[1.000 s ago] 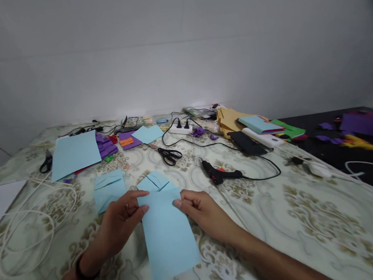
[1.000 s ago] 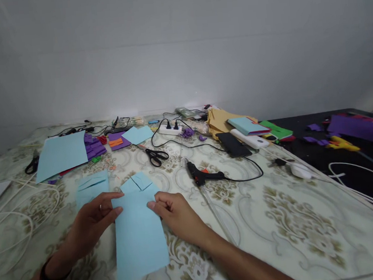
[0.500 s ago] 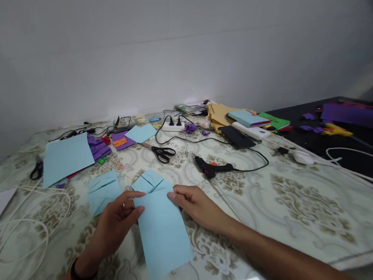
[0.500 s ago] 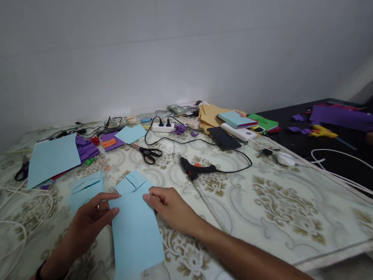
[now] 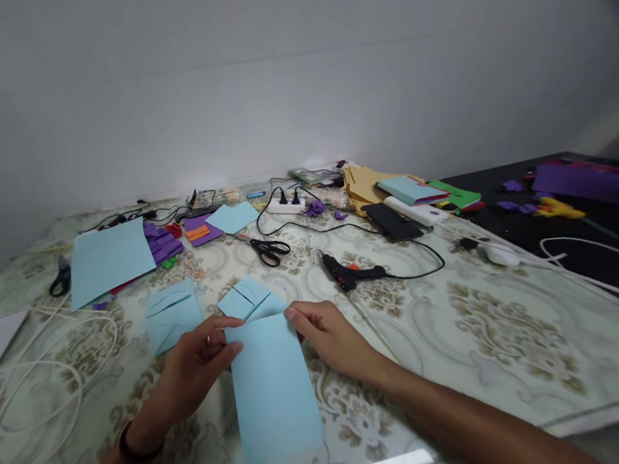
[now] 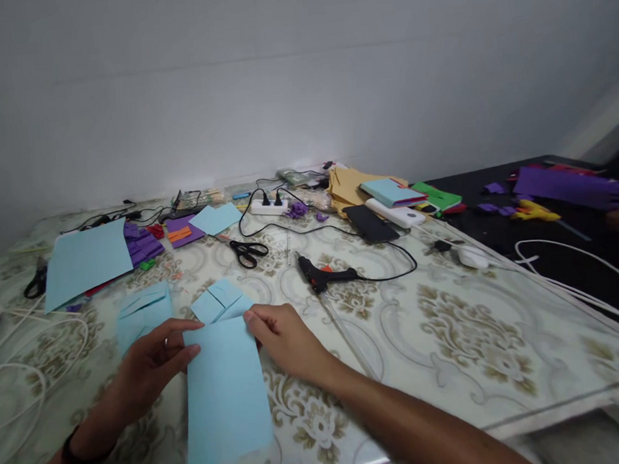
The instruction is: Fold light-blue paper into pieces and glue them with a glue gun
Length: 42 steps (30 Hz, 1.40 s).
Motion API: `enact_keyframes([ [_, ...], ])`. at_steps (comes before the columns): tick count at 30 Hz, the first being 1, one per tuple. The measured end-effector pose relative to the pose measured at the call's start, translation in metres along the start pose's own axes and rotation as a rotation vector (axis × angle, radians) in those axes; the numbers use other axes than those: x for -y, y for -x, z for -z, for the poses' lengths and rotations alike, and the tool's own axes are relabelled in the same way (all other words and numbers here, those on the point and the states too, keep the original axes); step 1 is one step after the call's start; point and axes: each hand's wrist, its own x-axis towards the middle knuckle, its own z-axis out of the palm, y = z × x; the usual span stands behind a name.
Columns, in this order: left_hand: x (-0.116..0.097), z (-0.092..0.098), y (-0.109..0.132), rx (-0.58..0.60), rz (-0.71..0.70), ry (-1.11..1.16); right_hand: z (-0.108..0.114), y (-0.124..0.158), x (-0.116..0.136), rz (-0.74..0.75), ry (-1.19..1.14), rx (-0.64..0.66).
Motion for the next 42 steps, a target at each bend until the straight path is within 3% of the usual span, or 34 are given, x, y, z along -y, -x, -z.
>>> enact_keyframes([
  [10,-0.005,0.003,-0.002,-0.106,-0.035,0.026,0.0,-0.002,-0.001,-0.034,-0.021,0.025],
  [12,-0.004,0.005,-0.002,-0.046,-0.006,-0.04,0.0,-0.002,-0.002,-0.019,0.032,0.048],
  [16,-0.006,0.005,-0.003,0.211,0.0,-0.189,-0.005,0.001,-0.003,0.049,0.163,0.176],
  [18,-0.007,0.002,-0.002,0.287,-0.012,-0.254,-0.012,0.003,-0.005,0.1,0.207,0.219],
  [26,-0.006,-0.018,0.003,0.371,-0.204,-0.462,-0.03,0.01,-0.016,0.211,0.283,0.335],
  [31,-0.012,-0.009,0.002,0.226,-0.248,-0.431,-0.02,0.008,-0.01,0.125,0.191,0.332],
  [38,-0.02,0.033,-0.006,-0.002,-0.255,-0.468,0.003,0.004,-0.002,-0.018,0.056,0.456],
  [42,-0.015,0.05,-0.011,-0.198,-0.163,-0.437,0.016,0.001,0.002,-0.045,0.046,0.42],
])
